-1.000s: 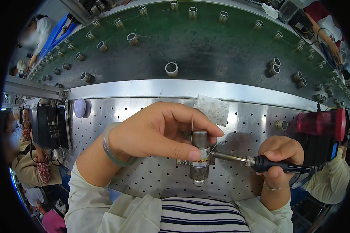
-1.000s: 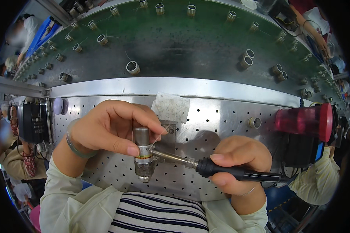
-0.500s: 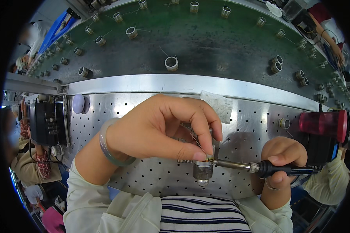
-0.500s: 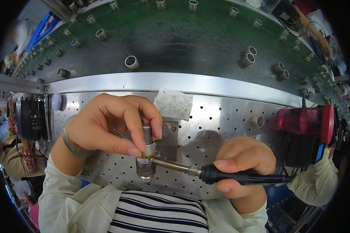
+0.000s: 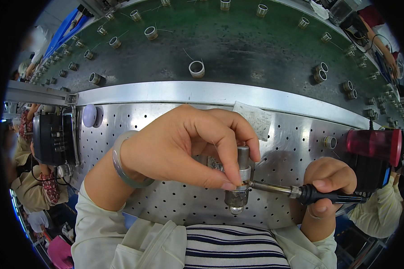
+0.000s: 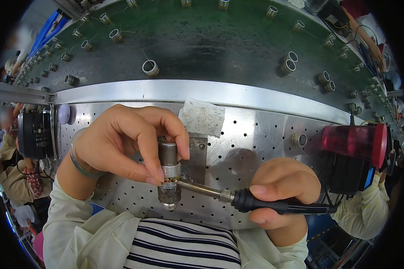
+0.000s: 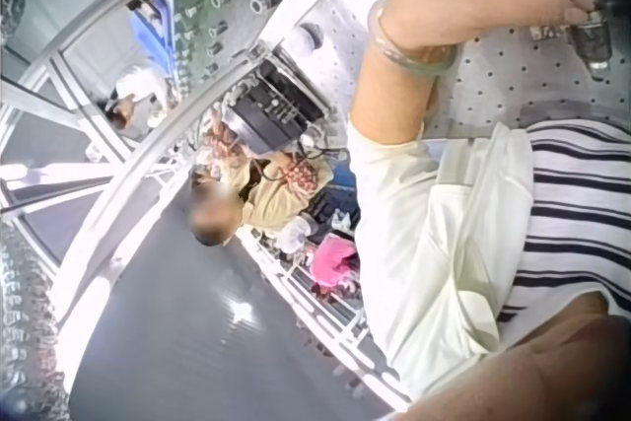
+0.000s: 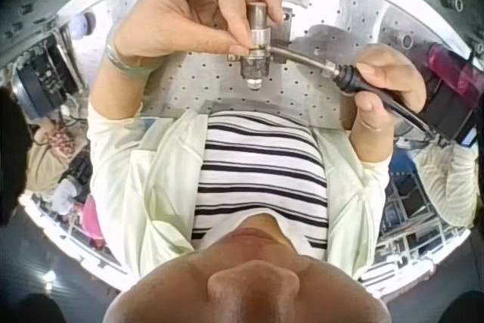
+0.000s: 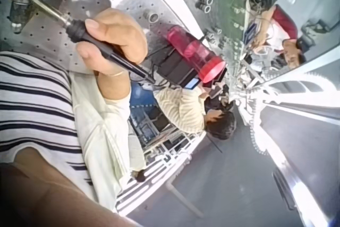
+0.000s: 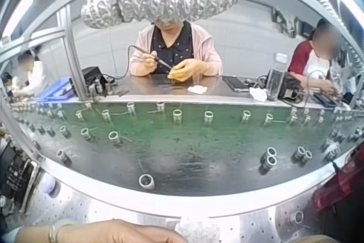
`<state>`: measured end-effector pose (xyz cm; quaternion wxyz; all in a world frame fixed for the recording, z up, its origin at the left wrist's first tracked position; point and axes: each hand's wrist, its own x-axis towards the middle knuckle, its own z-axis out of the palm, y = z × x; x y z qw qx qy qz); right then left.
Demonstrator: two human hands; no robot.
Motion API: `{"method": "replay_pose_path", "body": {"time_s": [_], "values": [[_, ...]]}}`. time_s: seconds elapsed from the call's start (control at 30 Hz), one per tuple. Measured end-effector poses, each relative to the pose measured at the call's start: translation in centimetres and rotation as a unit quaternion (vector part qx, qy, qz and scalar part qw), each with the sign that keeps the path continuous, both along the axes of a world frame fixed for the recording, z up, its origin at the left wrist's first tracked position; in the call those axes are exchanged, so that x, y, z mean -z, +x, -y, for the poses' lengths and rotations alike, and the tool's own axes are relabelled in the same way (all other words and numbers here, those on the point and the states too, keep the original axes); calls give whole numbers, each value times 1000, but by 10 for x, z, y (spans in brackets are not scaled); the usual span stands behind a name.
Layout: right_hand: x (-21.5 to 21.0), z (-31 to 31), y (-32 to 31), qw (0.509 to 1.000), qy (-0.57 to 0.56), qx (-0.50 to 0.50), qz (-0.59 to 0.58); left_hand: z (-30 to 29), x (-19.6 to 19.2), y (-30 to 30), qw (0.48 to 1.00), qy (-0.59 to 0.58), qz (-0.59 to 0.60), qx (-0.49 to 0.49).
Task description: The person uses a soldering iron to apply heat to small cylindrical metal components held in a fixture. They repeatedly pick up components from a rotating table, solder them, and place them back down.
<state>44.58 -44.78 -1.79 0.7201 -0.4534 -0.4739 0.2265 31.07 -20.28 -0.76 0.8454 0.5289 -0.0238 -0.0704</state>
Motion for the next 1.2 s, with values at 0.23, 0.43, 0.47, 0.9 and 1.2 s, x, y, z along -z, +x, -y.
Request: {"method": "replay_pose_path", "body": {"time_s": [0.23, 0.43, 0.47, 0.9, 1.2], "values": [[-1, 0, 1, 1000, -3, -4, 4, 0, -1, 1, 1000, 8, 5, 4], [-2, 2, 3, 1000, -13, -7, 18, -3, 5, 4, 999, -21, 1, 35], [-2, 2, 3, 1000, -16, -2, 23, -2, 4, 6, 997, -47, -37, 38], [-7, 3, 4, 998, -31, 4, 52, 7, -14, 6, 993, -41, -112, 22], [2, 7, 4, 998, 14, 63, -21, 2, -2, 9, 994, -36, -103, 22]]}}
